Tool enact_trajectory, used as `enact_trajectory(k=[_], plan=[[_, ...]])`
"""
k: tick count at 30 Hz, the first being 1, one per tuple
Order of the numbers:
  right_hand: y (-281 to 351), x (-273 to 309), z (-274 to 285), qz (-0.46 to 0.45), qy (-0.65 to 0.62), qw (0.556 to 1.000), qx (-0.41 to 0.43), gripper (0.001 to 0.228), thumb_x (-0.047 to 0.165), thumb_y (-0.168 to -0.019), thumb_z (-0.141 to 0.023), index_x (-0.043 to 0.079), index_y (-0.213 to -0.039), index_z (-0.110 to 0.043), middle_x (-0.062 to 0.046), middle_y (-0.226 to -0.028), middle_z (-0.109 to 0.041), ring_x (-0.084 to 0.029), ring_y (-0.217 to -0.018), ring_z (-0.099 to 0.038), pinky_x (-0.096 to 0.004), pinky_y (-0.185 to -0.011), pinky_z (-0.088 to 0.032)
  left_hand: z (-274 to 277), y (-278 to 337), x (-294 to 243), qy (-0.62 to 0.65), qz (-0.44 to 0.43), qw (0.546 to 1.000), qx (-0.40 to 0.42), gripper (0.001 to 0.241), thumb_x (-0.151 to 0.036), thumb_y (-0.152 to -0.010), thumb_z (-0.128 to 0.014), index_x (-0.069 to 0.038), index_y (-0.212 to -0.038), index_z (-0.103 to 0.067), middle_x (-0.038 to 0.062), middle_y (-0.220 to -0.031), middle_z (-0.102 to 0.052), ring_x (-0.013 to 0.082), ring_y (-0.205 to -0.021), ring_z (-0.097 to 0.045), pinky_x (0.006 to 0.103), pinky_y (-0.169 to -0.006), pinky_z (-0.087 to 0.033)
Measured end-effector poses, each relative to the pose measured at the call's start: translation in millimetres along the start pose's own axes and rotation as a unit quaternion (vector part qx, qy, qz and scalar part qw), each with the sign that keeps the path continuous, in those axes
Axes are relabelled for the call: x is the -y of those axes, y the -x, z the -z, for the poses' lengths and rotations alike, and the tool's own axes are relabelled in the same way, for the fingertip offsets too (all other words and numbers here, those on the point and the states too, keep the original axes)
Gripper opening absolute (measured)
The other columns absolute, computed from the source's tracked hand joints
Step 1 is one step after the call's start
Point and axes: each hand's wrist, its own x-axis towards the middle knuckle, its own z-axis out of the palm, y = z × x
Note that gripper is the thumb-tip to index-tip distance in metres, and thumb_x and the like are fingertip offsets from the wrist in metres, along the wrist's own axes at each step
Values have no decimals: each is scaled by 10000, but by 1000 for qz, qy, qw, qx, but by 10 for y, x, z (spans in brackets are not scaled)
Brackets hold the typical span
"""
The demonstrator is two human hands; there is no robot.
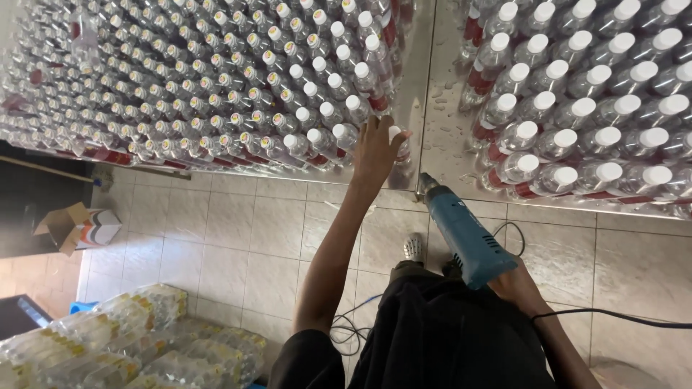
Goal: Using a heat gun to shrink-wrap plastic seals onto the caps of water bottles arranged on a table
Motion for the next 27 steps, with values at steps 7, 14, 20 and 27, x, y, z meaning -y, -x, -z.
enact_trajectory(k=[7,14,20,27], plan=[[-144,-83,35,52,32,998,9,326,279,-947,-760,113,-1226,-739,-130,-1223,-773,-367,-1150,-726,-533,-1038,-610,-170,-17,279,26,-39,999,17,310,-164,-1024,-737,-165,-1332,-708,96,-1190,-659,410,-1194,-692,505,-980,-591],[-204,-69,26,97,59,993,11,275,293,-965,-747,119,-1177,-763,-123,-1166,-800,-369,-1097,-752,-535,-1010,-635,-2,34,107,-28,-21,996,-81,430,-532,-1056,-659,-185,-1308,-685,85,-1131,-652,366,-1147,-672,532,-934,-560],[-112,-254,-259,77,9,997,6,409,359,-990,-710,142,-1336,-732,-57,-1227,-798,-362,-1156,-752,-553,-969,-634,-236,25,8,-174,34,984,-14,548,-513,-940,-772,-124,-1317,-693,159,-1235,-701,382,-1174,-688,509,-965,-548],[15,-516,-343,29,15,999,20,526,355,-887,-796,103,-1342,-713,-150,-1265,-776,-425,-1184,-715,-546,-972,-612,-349,134,181,-109,30,993,41,523,-259,-958,-818,-224,-1425,-584,144,-1333,-576,397,-1211,-684,509,-945,-612]])
